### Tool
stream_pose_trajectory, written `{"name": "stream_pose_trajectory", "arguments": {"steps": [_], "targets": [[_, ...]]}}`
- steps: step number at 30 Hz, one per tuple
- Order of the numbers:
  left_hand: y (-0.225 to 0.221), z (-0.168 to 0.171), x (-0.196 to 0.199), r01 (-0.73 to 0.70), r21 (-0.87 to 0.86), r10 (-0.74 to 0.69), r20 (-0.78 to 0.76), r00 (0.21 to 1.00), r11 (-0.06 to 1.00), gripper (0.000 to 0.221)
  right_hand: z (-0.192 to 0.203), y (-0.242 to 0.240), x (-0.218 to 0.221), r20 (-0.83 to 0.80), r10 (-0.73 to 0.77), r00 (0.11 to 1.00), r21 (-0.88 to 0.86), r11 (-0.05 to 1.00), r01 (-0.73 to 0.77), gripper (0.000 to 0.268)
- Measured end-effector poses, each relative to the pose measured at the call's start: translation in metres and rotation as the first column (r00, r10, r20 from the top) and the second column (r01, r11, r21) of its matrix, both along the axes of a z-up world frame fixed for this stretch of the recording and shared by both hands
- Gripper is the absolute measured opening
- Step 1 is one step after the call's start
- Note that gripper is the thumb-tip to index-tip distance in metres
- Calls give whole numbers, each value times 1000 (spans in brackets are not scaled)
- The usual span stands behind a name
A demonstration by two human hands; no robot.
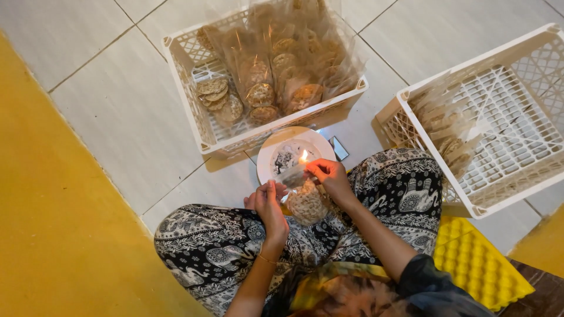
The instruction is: Sealing plastic bags of food items by melting the edges over a candle flame and organizing them into crates.
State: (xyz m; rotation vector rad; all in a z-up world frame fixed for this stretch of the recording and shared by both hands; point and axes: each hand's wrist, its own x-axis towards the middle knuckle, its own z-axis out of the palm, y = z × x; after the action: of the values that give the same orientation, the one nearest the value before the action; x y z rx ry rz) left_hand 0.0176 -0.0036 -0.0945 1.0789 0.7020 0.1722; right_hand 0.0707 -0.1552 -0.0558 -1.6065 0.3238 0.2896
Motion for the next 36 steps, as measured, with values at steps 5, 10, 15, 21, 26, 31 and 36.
{"name": "stream_pose_trajectory", "arguments": {"steps": [5, 10, 15, 21, 26, 31, 36], "targets": [[1, -2, 0, 43, 13, -43, 14, 999, 999, 19, -14, -5, 1, 15, -1, 1000, 7, 1000, 1, 18], [-1, 1, 2, 52, 1, -52, 25, 998, 999, 16, -7, -7, -3, 5, -23, 1000, 30, 999, 23, 18], [-2, -7, -1, 110, -4, -110, 48, 993, 994, 18, 3, -10, -13, 19, -79, 997, 81, 994, 77, 16], [-3, -9, -2, 178, -24, -175, 87, 981, 984, 18, -5, -24, -20, 144, -78, 987, 164, 985, 54, 17], [-3, -6, -2, 191, -38, -186, 118, 975, 981, 18, -3, -23, -21, 154, -92, 984, 267, 962, 48, 20], [-4, 14, -4, 210, -15, -206, 134, 969, 978, 15, -31, -29, -19, 146, -115, 983, 319, 946, 63, 21], [-5, 17, -4, 245, 76, -254, 153, 955, 967, 17, -28, -30, -21, 233, -130, 964, 272, 960, 64, 16]]}}
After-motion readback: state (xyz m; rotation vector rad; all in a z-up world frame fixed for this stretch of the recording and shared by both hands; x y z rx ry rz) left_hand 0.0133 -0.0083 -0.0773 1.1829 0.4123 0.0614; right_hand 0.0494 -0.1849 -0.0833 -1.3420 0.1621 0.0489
